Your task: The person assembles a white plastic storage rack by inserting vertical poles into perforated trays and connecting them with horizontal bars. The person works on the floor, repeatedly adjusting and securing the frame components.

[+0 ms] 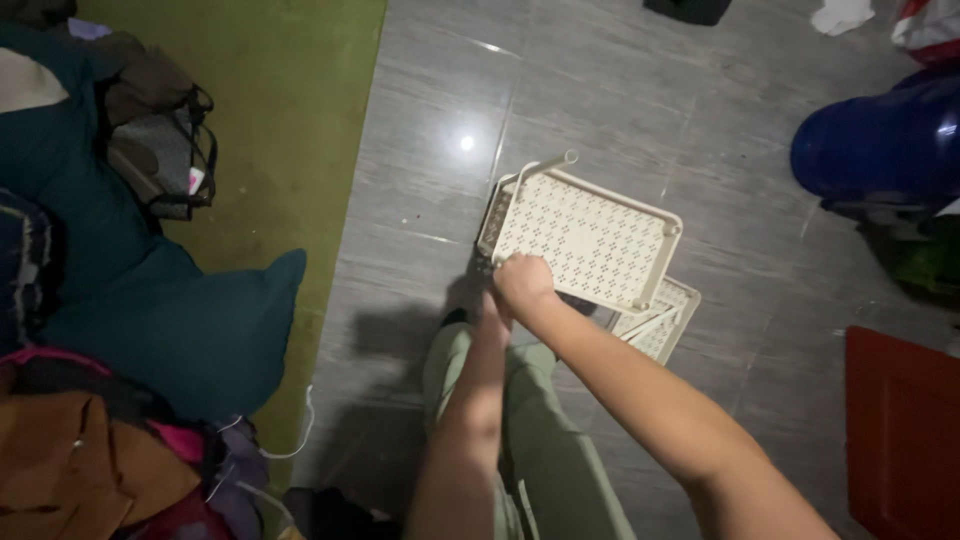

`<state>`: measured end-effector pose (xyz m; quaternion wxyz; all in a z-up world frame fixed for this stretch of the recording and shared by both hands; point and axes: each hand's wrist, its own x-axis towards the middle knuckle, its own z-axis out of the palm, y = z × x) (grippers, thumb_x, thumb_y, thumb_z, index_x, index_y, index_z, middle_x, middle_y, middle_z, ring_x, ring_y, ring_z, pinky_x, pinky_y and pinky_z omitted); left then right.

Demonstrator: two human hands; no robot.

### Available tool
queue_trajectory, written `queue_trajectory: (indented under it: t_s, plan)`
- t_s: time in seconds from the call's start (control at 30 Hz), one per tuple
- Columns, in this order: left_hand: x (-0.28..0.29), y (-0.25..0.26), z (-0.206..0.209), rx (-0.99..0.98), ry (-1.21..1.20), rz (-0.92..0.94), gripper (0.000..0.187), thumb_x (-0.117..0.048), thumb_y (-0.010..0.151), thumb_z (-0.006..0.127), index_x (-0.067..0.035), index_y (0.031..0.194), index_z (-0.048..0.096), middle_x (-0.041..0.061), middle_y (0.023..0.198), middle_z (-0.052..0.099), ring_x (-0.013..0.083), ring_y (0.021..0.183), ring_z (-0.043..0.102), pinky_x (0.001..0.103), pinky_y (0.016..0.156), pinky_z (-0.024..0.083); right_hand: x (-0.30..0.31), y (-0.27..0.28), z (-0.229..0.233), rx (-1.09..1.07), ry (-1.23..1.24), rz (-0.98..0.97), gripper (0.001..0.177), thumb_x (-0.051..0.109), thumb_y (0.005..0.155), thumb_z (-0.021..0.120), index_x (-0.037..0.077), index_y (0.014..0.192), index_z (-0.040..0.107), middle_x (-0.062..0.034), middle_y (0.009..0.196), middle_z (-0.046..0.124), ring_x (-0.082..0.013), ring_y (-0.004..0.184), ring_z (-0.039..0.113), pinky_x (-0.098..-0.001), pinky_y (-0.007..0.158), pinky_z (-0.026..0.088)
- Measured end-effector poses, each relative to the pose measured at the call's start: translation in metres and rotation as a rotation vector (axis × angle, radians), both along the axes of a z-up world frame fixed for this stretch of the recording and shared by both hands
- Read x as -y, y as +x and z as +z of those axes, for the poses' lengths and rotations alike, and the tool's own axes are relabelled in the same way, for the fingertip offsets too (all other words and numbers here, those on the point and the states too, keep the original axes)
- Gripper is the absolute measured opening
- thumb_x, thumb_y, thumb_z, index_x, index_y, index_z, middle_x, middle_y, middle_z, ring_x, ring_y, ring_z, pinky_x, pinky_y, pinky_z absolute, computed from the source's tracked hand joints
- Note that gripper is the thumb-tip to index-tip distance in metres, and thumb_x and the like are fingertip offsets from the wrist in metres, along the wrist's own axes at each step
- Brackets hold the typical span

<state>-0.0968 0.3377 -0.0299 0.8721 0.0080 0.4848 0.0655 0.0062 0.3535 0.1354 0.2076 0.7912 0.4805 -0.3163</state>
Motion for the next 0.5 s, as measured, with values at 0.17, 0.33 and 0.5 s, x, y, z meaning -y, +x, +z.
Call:
queue_trajectory:
  t_s: [0.17, 0.33, 0.5]
  plan:
    - [-0.013, -0.002, 0.005, -0.117, 0.229, -0.264, 0.041, -0.039, 0.103, 0.047, -0.011, 0.129, 0.063, 0.006, 0.122, 0.07, 0.0195, 0.107, 0.067, 0.036, 0.085, 0.051, 0.005, 0.008, 0.009, 0.035, 0.012, -0.035, 0.018, 0.018, 0.088, 0.066, 0.013, 0.1, 0.079, -0.0095, 0.106, 0.076, -0.0225, 0.097, 0.075, -0.0361, 0.072, 0.06]
    - [-0.02, -0.046, 0.007, -0.197, 0.333, -0.471, 0.032, -0.033, 0.103, 0.048, -0.014, 0.123, 0.065, 0.005, 0.113, 0.075, 0.0163, 0.095, 0.072, 0.033, 0.074, 0.05, 0.034, 0.025, 0.049, -0.023, -0.014, -0.078, 0.016, 0.018, 0.087, 0.068, 0.014, 0.097, 0.079, -0.0088, 0.104, 0.075, -0.0247, 0.095, 0.075, -0.0374, 0.073, 0.06]
    - [-0.037, -0.046, 0.002, -0.255, 0.31, -0.482, 0.042, -0.039, 0.098, 0.054, -0.013, 0.13, 0.063, 0.01, 0.129, 0.072, 0.0182, 0.109, 0.069, 0.034, 0.08, 0.048, 0.088, 0.061, 0.11, -0.015, 0.079, -0.048, 0.016, 0.012, 0.085, 0.066, 0.009, 0.098, 0.074, -0.0119, 0.097, 0.073, -0.0282, 0.084, 0.075, -0.0403, 0.069, 0.06]
